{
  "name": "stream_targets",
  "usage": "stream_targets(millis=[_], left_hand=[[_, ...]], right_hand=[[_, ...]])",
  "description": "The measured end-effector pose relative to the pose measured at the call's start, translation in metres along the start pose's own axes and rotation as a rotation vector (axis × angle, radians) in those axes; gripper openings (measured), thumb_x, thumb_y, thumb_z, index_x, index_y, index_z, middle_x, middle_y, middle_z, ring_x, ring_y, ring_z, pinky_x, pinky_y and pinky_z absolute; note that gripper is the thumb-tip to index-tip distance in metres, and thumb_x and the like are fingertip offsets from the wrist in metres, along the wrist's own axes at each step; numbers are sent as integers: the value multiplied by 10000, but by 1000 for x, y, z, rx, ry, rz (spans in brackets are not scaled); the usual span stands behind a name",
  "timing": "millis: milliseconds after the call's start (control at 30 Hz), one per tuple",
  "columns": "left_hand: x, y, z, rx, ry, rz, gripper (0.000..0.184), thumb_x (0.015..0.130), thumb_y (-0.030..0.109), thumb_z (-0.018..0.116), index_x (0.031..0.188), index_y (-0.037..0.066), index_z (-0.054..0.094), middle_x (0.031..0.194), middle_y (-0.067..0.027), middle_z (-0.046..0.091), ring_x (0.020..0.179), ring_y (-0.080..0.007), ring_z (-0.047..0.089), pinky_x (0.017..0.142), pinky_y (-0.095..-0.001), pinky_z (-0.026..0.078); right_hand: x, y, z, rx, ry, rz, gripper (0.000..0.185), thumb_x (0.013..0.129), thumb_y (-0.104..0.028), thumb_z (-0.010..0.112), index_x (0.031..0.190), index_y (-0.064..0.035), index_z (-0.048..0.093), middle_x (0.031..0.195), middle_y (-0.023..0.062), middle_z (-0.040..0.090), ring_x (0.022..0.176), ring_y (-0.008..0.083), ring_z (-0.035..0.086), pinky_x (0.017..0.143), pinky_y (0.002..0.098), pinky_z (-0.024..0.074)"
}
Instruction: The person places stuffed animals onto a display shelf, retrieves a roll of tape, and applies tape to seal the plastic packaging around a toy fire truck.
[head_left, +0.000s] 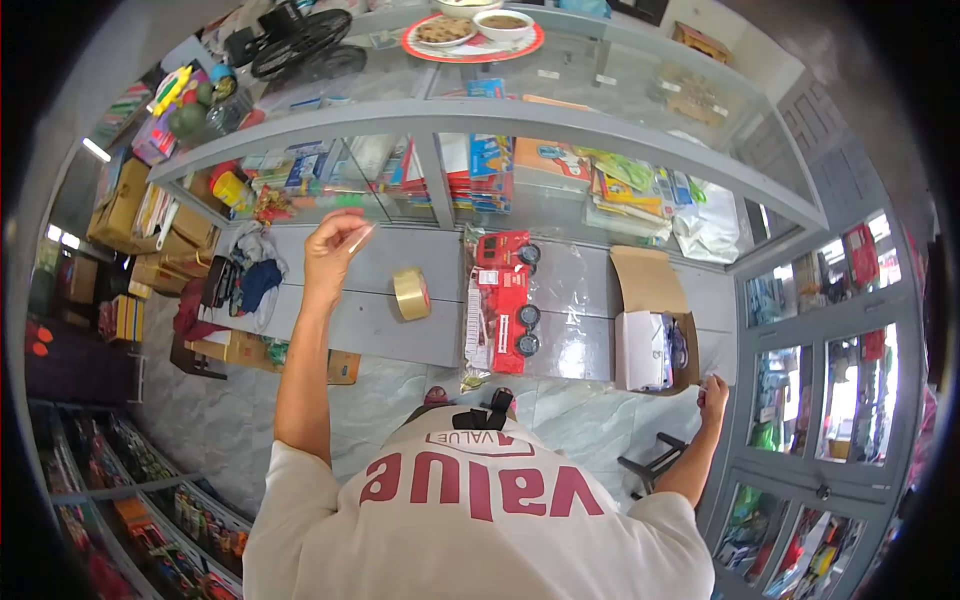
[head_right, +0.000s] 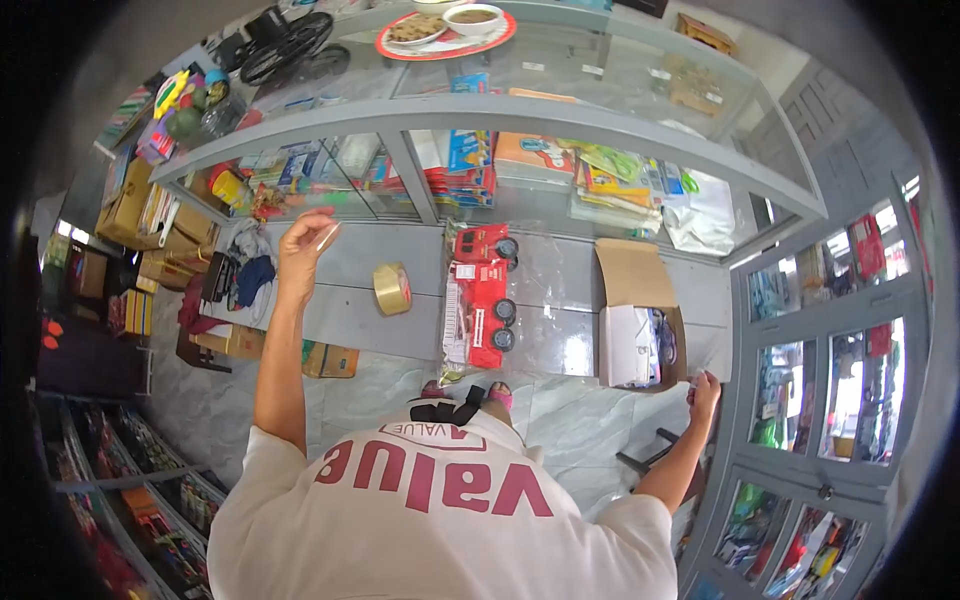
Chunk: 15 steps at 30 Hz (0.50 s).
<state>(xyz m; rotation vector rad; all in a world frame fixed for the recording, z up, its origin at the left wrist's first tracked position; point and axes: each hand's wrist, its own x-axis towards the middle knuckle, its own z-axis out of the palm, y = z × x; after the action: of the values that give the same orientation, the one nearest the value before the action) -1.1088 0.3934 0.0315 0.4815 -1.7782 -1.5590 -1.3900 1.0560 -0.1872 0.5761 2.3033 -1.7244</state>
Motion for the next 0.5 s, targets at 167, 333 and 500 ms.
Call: stream_targets(millis=[167, 333, 500], left_hand=[[8, -1, -3, -55, -57, 5, 102, 763, -19, 673, 845, 33, 645, 1024, -26, 547, 822, -66, 552, 727, -204, 469], [15, -3, -6, -96, -113, 23, 102, 767, -15, 672, 849, 40, 648, 1022, -20, 551, 812, -71, 566, 726, -207, 480], [23, -7, -9, -181, -134, 17, 99, 759, -17, 677, 839, 35, 649, 1020, -29, 543, 813, -72, 564, 721, -208, 480]], right_hand=[[-94, -79, 57, 388, -174, -314, 378, 851, -141, 534, 1219, -85, 469, 833, 17, 551, 508, 43, 415, 413, 172, 333], [-203, -152, 193, -281, -685, -606, 576, 715, -158, 695, 1237, -51, 475, 1062, 27, 556, 737, 116, 498, 672, 246, 441], [-272, -173, 319, -945, -723, -1089, 705, 660, -506, 671, 1181, -73, 475, 1070, 160, 561, 928, 334, 563, 765, 430, 479]])
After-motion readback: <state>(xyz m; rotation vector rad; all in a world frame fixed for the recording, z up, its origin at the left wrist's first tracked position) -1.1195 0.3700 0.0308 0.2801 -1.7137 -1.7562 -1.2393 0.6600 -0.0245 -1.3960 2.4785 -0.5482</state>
